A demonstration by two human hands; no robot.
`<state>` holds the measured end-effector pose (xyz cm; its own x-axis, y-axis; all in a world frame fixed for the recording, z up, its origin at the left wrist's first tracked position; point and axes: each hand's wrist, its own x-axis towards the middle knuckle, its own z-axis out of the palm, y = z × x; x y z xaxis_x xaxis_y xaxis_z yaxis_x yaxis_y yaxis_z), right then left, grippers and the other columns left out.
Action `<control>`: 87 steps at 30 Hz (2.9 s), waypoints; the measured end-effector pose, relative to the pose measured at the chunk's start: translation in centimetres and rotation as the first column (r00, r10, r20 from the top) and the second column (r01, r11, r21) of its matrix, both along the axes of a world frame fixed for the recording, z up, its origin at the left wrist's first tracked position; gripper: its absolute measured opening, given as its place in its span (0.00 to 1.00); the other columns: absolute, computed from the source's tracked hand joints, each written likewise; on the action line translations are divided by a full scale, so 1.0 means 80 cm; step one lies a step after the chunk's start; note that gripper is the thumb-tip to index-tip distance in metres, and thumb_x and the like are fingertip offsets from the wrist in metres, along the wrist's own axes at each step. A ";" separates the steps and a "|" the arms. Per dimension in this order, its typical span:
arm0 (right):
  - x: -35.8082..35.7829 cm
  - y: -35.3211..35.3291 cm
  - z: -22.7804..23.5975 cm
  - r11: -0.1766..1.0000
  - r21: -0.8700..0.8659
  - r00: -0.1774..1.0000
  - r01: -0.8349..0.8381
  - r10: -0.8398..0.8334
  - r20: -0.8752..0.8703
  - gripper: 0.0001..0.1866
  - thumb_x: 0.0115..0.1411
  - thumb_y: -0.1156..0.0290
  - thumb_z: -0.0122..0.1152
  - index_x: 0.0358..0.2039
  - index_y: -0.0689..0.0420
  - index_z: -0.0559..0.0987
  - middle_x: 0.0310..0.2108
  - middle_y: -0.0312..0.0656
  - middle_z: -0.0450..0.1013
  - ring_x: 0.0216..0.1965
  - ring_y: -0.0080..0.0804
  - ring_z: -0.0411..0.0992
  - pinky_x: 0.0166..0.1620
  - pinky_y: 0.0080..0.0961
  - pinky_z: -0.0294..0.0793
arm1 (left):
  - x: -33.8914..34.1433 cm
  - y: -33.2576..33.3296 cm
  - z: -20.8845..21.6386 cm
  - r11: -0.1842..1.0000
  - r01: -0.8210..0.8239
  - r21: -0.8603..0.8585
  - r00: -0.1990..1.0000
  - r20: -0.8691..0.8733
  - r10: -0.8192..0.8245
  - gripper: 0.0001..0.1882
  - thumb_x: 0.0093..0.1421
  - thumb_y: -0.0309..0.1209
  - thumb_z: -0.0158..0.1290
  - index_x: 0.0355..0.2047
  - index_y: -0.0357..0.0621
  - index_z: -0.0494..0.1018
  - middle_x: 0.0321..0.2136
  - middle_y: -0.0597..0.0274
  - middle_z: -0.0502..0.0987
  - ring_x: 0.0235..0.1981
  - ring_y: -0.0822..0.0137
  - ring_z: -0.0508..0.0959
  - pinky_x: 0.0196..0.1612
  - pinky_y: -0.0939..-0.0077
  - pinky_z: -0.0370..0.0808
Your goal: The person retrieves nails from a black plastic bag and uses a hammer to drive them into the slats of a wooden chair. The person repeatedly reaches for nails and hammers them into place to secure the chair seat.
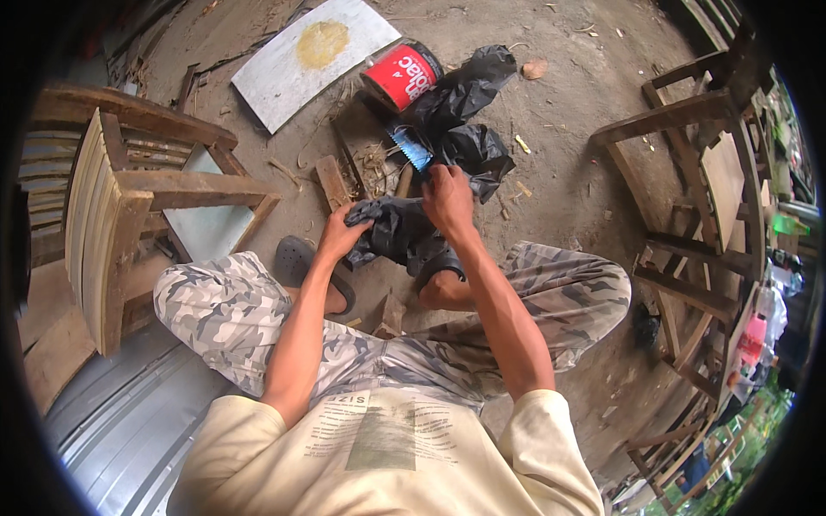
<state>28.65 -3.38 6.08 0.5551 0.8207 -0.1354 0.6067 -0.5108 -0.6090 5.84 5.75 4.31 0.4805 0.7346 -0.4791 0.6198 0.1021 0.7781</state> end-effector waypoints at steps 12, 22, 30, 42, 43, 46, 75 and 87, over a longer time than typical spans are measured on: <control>-0.085 -0.048 -0.019 0.806 -0.402 0.848 -0.434 0.516 0.118 0.10 0.54 0.73 0.56 0.38 0.54 0.77 0.40 0.51 0.75 0.44 0.49 0.74 0.45 0.42 0.74 | -0.014 -0.007 -0.024 0.999 0.028 0.017 0.964 -0.263 -0.023 0.42 0.51 0.70 0.53 0.47 0.43 0.79 0.44 0.44 0.79 0.49 0.45 0.77 0.52 0.57 0.73; -0.019 -0.031 0.027 0.989 -0.029 0.922 -0.142 0.121 -0.369 0.13 0.51 0.77 0.48 0.34 0.62 0.79 0.24 0.51 0.74 0.30 0.45 0.76 0.37 0.37 0.73 | -0.015 0.021 -0.007 0.954 -0.044 -0.296 0.985 0.149 0.092 0.45 0.58 0.68 0.47 0.51 0.33 0.75 0.49 0.47 0.77 0.54 0.61 0.74 0.59 0.70 0.64; 0.006 -0.031 0.069 0.992 0.093 0.882 -0.081 0.115 -0.456 0.08 0.59 0.73 0.46 0.31 0.64 0.72 0.21 0.39 0.63 0.25 0.27 0.61 0.31 0.28 0.63 | -0.010 0.018 0.010 0.962 -0.035 -0.270 0.965 0.240 0.102 0.45 0.62 0.68 0.40 0.51 0.32 0.75 0.47 0.50 0.78 0.51 0.64 0.74 0.57 0.73 0.66; 0.015 -0.046 0.150 0.900 0.409 0.656 0.152 0.217 -0.723 0.07 0.59 0.78 0.41 0.35 0.62 0.70 0.28 0.37 0.69 0.27 0.23 0.72 0.35 0.20 0.71 | 0.023 0.002 0.050 0.949 -0.071 -0.306 0.809 0.539 0.235 0.36 0.68 0.58 0.41 0.47 0.31 0.75 0.40 0.61 0.80 0.41 0.73 0.77 0.50 0.80 0.70; 0.012 -0.047 0.158 0.891 0.408 0.654 0.198 0.190 -0.732 0.07 0.60 0.78 0.41 0.34 0.62 0.70 0.27 0.37 0.68 0.26 0.23 0.71 0.32 0.20 0.71 | 0.025 0.002 0.048 0.939 -0.074 -0.335 0.798 0.545 0.257 0.35 0.68 0.57 0.41 0.47 0.31 0.75 0.40 0.61 0.80 0.42 0.73 0.77 0.50 0.80 0.70; 0.017 -0.058 0.164 0.894 0.407 0.631 0.185 0.210 -0.747 0.07 0.62 0.76 0.41 0.37 0.62 0.68 0.37 0.43 0.67 0.26 0.24 0.72 0.29 0.18 0.71 | 0.033 -0.001 0.047 0.893 -0.063 -0.446 0.754 0.565 0.336 0.34 0.69 0.56 0.40 0.48 0.33 0.75 0.41 0.60 0.80 0.42 0.73 0.78 0.49 0.80 0.71; -0.064 -0.063 0.267 0.788 0.560 0.961 -0.256 0.142 0.239 0.18 0.51 0.83 0.59 0.45 0.59 0.76 0.46 0.45 0.74 0.43 0.41 0.74 0.48 0.29 0.72 | 0.067 -0.083 0.014 0.998 0.021 -0.065 0.600 0.799 0.039 0.24 0.69 0.37 0.46 0.63 0.44 0.60 0.59 0.57 0.67 0.61 0.60 0.66 0.64 0.66 0.65; -0.054 -0.031 0.027 0.972 0.005 0.958 -0.235 0.233 -0.167 0.20 0.48 0.74 0.58 0.44 0.63 0.73 0.32 0.58 0.76 0.40 0.62 0.73 0.42 0.44 0.75 | 0.055 -0.099 -0.037 0.617 0.019 -0.786 0.661 0.473 0.583 0.49 0.60 0.73 0.26 0.67 0.48 0.56 0.63 0.62 0.63 0.64 0.63 0.63 0.65 0.63 0.60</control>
<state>24.29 -5.85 8.24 0.3165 0.9222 -0.2220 0.6017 -0.3762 -0.7046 10.22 -2.16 1.33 0.6909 0.4804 -0.5403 -0.1728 0.8353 0.5219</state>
